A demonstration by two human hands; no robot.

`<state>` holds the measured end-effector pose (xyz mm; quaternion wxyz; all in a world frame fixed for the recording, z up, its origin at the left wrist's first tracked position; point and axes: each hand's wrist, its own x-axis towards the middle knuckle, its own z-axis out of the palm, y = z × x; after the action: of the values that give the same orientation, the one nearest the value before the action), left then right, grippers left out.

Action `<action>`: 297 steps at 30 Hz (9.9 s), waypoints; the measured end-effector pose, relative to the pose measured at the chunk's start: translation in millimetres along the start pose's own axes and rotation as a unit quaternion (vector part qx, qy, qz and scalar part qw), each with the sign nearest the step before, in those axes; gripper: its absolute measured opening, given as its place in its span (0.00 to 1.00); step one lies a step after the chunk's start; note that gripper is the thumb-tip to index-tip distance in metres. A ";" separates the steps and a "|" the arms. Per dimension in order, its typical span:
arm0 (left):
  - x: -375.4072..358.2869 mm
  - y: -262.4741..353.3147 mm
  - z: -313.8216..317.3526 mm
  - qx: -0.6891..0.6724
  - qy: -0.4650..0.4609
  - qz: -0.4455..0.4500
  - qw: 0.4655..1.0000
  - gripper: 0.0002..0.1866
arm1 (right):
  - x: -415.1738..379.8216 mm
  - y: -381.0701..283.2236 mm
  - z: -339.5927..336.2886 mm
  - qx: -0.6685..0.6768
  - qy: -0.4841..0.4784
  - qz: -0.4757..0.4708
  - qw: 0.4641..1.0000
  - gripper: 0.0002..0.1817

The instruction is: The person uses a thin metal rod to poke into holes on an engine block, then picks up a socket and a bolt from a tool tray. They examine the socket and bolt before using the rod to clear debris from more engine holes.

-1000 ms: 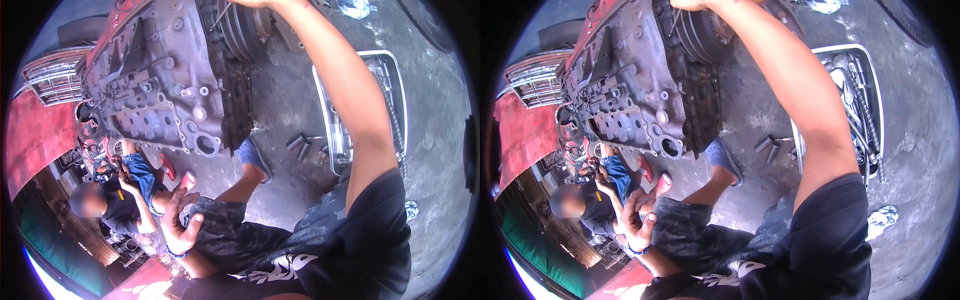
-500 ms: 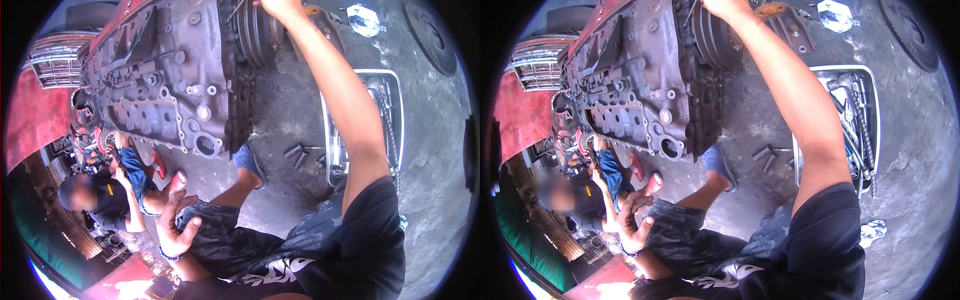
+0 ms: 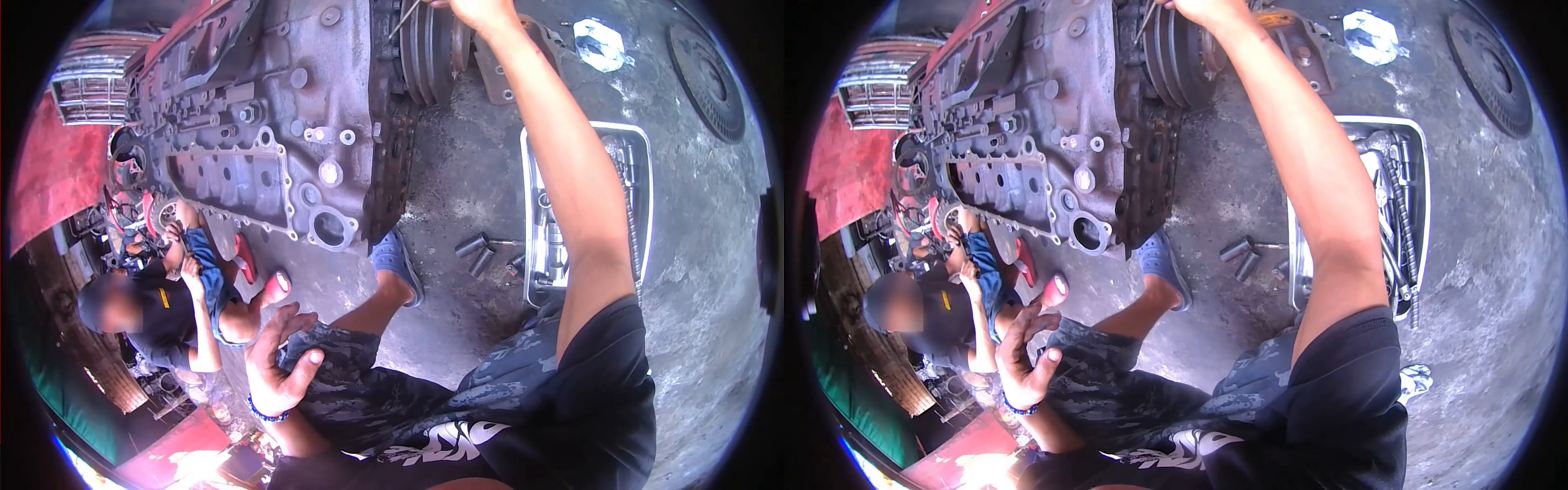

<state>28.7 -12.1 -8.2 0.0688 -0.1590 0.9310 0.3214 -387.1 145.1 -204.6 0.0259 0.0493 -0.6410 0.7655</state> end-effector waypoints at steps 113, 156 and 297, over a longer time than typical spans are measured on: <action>16.9 11.1 -6.8 -0.613 0.222 -0.096 0.752 0.13 | -243.9 -145.6 99.2 0.021 -0.278 -0.497 0.822 0.08; 9.4 -8.0 31.8 -0.016 0.005 0.130 0.991 0.04 | -162.7 -62.9 30.5 -0.226 -0.549 -0.082 0.800 0.12; 78.9 38.7 112.4 -0.006 -0.477 0.466 0.745 0.13 | -506.2 4.3 -217.9 -0.581 -0.098 0.351 0.728 0.10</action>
<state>-55.8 66.5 -92.1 0.3448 0.4679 0.7331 0.3532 106.3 370.7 -301.6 -0.2837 -0.1288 -0.9313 0.1888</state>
